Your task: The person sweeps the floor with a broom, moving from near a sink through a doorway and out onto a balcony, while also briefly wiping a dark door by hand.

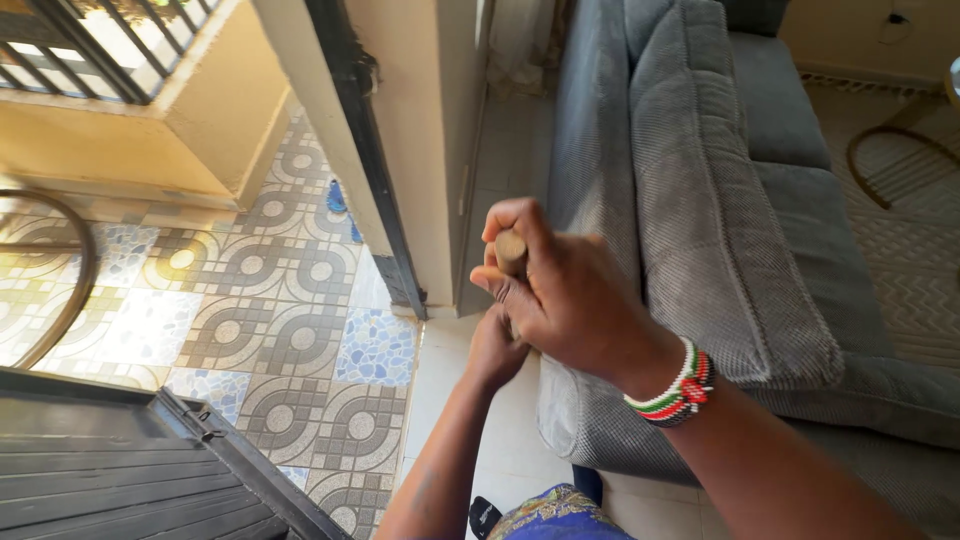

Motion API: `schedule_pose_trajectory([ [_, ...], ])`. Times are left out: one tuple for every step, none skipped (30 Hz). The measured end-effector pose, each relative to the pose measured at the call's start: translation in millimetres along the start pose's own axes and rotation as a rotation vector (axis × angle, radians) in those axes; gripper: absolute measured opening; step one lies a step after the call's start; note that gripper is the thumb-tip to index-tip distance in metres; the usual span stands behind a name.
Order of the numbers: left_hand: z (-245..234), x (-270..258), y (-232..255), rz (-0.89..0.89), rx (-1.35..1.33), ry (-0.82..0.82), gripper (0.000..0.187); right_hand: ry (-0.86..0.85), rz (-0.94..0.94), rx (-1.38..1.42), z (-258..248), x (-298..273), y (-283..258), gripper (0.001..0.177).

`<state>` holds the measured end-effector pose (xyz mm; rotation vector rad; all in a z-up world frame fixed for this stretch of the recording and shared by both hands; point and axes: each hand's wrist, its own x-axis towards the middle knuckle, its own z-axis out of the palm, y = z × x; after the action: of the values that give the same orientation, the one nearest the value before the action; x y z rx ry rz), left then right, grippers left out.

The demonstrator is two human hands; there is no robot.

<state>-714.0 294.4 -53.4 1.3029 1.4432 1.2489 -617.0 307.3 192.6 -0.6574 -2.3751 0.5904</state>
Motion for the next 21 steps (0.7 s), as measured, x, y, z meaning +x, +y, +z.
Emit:
schedule_pose_trajectory([
  [-8,-6,6,0.040,0.102,0.051,0.030,-0.003,-0.002,0.032,-3,8,-6,0.040],
  [-16,-14,10,0.080,0.204,0.102,0.029,-0.006,-0.004,0.064,-6,15,-10,0.040],
  [-23,-24,12,0.109,0.304,0.150,0.030,-0.016,0.002,0.099,-7,17,-14,0.041],
  [-29,-29,13,0.117,0.360,0.189,0.031,0.015,0.007,0.156,-5,19,-18,0.040],
  [-38,-32,13,0.125,0.420,0.235,0.032,0.043,0.006,0.214,-3,22,-21,0.039],
  [-48,-35,12,0.133,0.480,0.281,0.032,0.071,0.005,0.272,1,24,-24,0.039],
  [-59,-38,12,0.189,0.498,0.318,0.032,0.080,0.013,0.301,4,25,-27,0.039],
  [-72,-41,13,0.245,0.517,0.356,0.034,0.089,0.021,0.329,8,25,-32,0.039],
  [-80,-44,15,0.302,0.533,0.387,0.036,0.099,0.034,0.354,11,25,-36,0.039],
  [-85,-47,19,0.198,0.486,0.384,0.034,0.104,0.034,0.329,12,24,-41,0.039],
  [-92,-50,25,0.098,0.439,0.379,0.033,0.114,0.032,0.302,11,24,-49,0.038],
  [-98,-51,32,0.000,0.391,0.374,0.031,0.124,0.029,0.276,9,25,-57,0.037],
  [-102,-51,39,0.044,0.330,0.400,0.031,0.133,0.016,0.237,5,26,-65,0.038],
  [-104,-50,46,0.088,0.269,0.426,0.032,0.142,0.003,0.197,0,27,-73,0.039],
  [-105,-50,52,0.129,0.206,0.451,0.032,0.148,-0.007,0.157,-5,28,-82,0.040],
  [-105,-51,58,0.127,0.175,0.425,0.032,0.151,-0.020,0.130,-11,27,-92,0.041],
  [-105,-50,63,0.127,0.146,0.404,0.031,0.155,-0.038,0.106,-19,29,-101,0.041],
  [-103,-49,66,0.128,0.117,0.384,0.030,0.159,-0.057,0.082,-23,32,-108,0.042],
  [-97,-50,67,0.163,0.078,0.397,0.026,0.142,-0.095,0.051,-22,36,-113,0.042],
  [-88,-49,65,0.199,0.039,0.411,0.023,0.125,-0.134,0.020,-21,38,-116,0.041],
  [-83,-47,61,0.241,0.000,0.424,0.020,0.111,-0.175,-0.014,-21,41,-117,0.041],
])
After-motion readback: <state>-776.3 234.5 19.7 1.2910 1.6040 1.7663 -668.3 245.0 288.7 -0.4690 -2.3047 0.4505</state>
